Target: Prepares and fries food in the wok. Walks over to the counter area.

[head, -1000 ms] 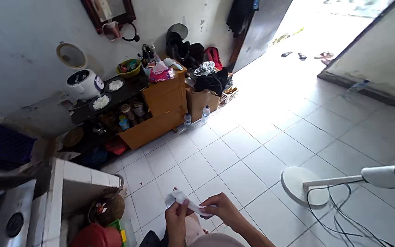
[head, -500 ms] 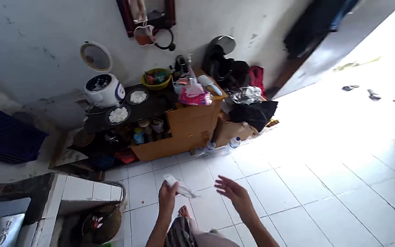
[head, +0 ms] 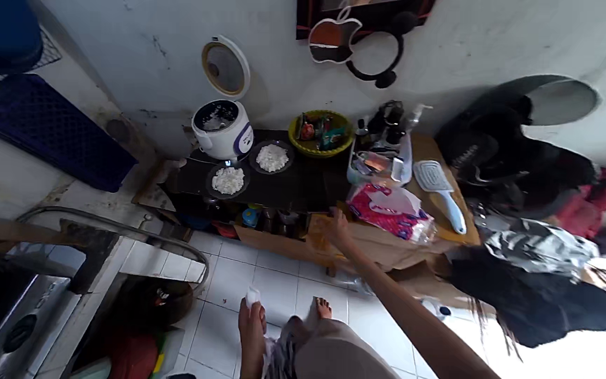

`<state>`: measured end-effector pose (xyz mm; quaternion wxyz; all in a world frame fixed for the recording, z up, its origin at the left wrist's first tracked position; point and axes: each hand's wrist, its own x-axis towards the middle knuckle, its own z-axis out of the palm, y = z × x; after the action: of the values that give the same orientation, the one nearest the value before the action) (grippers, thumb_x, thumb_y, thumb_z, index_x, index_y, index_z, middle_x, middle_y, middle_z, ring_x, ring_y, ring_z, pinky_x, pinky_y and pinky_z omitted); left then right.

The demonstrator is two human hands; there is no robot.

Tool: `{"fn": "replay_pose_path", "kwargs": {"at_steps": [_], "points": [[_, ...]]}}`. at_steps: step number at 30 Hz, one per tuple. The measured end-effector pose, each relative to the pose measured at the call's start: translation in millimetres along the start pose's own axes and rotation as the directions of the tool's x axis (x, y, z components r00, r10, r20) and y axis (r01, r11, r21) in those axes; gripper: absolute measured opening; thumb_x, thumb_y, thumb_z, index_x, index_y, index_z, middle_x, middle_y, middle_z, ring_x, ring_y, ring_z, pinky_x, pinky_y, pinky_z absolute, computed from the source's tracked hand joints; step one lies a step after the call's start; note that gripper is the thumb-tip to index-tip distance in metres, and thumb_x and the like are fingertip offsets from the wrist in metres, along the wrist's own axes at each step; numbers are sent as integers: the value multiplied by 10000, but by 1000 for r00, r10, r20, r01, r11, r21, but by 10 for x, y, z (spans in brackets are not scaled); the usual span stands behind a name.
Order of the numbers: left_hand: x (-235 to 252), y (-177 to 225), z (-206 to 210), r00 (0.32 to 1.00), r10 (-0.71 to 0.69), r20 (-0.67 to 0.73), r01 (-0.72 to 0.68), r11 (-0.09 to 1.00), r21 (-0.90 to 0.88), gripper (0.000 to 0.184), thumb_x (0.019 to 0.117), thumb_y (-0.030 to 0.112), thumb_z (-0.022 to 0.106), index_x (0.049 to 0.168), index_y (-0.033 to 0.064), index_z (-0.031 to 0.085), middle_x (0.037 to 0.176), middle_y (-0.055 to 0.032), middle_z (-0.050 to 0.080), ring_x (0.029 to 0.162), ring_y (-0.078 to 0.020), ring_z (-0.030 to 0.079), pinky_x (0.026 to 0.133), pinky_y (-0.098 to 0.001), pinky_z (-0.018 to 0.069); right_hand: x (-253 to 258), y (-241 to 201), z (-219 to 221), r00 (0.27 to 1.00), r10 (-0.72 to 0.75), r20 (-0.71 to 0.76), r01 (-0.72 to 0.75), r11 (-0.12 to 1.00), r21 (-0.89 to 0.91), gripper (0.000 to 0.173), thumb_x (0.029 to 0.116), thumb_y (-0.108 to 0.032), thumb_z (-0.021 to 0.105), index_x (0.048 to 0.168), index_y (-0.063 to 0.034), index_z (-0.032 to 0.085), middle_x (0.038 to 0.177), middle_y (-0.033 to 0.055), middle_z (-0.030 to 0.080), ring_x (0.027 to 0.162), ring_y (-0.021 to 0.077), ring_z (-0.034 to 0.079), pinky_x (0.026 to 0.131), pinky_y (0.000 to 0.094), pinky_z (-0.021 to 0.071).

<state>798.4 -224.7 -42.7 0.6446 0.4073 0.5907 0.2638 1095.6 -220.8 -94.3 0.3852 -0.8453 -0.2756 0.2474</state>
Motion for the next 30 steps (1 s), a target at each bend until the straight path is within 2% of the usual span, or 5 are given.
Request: {"fn": "replay_pose_path", "kwargs": {"at_steps": [6,17,24,27,30], "points": [[36,-74,158,982,-37,-183,17,994,-107,104,1024,-13,360,1001,-8,462,577,69,409,428,33,376,424,-117,333,989,-140,324,967,243,-77,-255,917,-307,1082,855,-513,799,1608,2,218,1546,340,369,1444,497,365,1151,595,339],[814,543,162,991,26,-134,-29,999,-15,194,1006,3,332,862,84,435,532,95,391,408,29,368,412,-121,327,1325,-161,469,962,210,-173,-248,938,-243,902,861,-310,787,1553,44,331,1520,359,387,1411,539,371,1100,677,318],[1353,816,51,992,119,-31,-118,992,49,176,1031,56,318,903,95,433,546,113,407,398,40,360,404,-110,332,1304,-129,525,949,245,-199,-288,931,-224,894,880,-372,773,1564,11,343,1535,330,396,1421,505,383,1116,663,305],[1421,910,142,993,115,-32,-114,993,35,166,1025,30,322,907,88,423,543,104,398,390,45,341,391,-104,310,1289,-19,442,954,216,-208,-244,962,-120,1005,845,-448,809,1577,24,308,1550,328,387,1424,500,388,1125,646,315],[1431,974,290,995,91,-43,-91,996,8,160,1028,7,327,921,77,423,542,98,398,391,44,335,391,-101,293,1265,258,301,976,103,-191,-91,993,74,867,942,-370,713,1559,76,298,1529,329,421,1397,482,443,1154,581,357]]}}
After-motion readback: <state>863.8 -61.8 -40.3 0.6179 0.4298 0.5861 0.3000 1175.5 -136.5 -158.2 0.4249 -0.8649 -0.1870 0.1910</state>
